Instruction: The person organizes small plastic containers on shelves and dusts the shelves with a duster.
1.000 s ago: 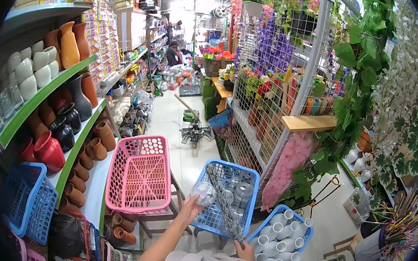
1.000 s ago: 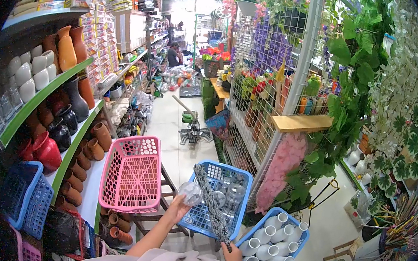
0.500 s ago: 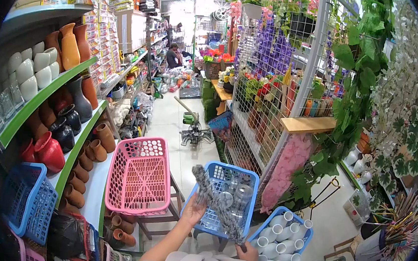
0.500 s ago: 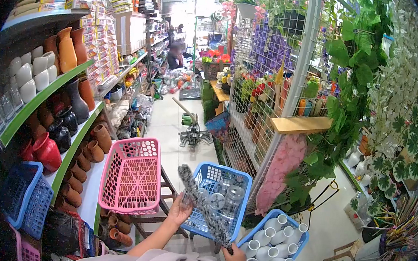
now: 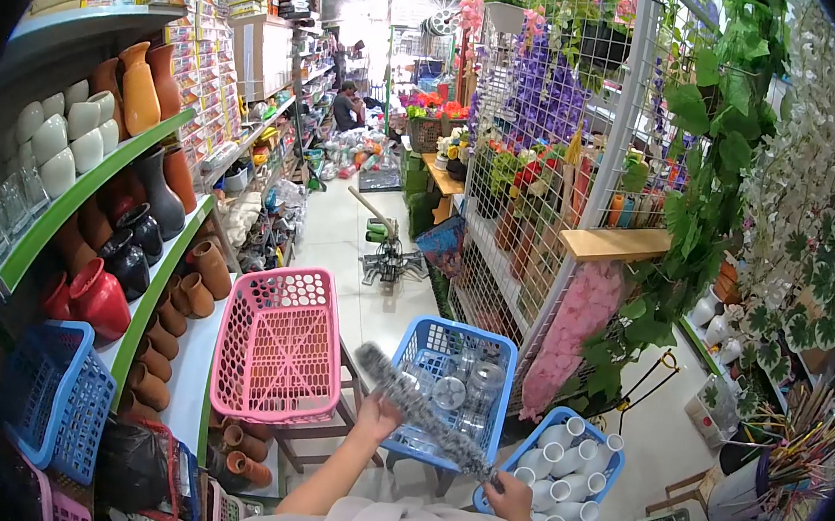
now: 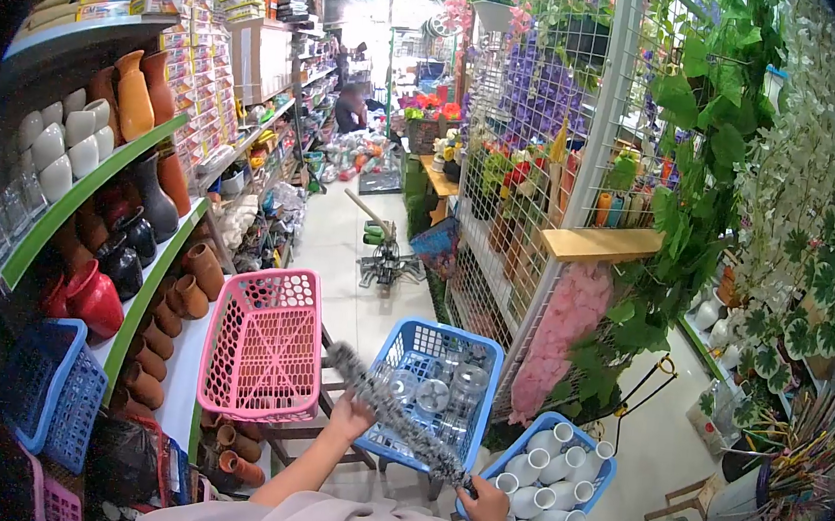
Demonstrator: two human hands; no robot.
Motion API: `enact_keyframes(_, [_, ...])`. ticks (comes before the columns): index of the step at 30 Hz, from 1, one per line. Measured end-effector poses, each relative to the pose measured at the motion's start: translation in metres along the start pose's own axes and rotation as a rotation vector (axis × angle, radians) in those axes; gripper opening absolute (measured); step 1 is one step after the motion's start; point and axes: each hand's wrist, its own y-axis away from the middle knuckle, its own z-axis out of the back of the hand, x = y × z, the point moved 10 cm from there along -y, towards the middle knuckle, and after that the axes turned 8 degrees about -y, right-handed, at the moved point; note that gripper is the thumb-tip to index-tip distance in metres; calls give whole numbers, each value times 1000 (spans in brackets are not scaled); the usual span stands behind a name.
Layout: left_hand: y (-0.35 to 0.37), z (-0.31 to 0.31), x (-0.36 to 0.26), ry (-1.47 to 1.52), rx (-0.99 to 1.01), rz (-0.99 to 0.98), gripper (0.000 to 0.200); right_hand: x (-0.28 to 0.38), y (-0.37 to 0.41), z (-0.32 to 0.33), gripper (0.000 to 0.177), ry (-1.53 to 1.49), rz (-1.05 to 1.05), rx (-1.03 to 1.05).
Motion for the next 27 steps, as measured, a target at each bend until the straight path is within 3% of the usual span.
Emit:
enact_keyframes(4, [8,-6,1,-64,-64,41,29,-2,-1,1,30,-90,-135,-36])
enact_keyframes(7, [9,-4,-5,-123,-81,50,29,4,-1,2,31,-113,-81,-18])
enact_keyframes(10, [3,2,-2,-91,22,123,26,7,1,4,32,19,23,31])
enact_keyframes(12, [-5,-11,-4,-94,254,88,37,3,2,3,31,60,31,85])
enact_keyframes(13, [-13,15,-1,72,5,105,42,2,1,-1,31,102,40,136])
enact_keyframes(14, [-15,18,0,75,7,106,42,-1,2,-1,31,105,41,136])
enact_keyframes(16, [-12,9,-4,27,18,56,57,-5,3,5,31,13,68,54])
enact_keyframes(17, [17,-44,-1,-200,112,5,43,-2,5,5,31,17,63,56])
enact_keyframes(21, [13,-53,7,58,236,120,52,-3,6,10,27,-200,-155,-51])
enact_keyframes(27, [-10,-56,-23,-264,156,-160,56,-20,18,-2,28,-169,-157,-81])
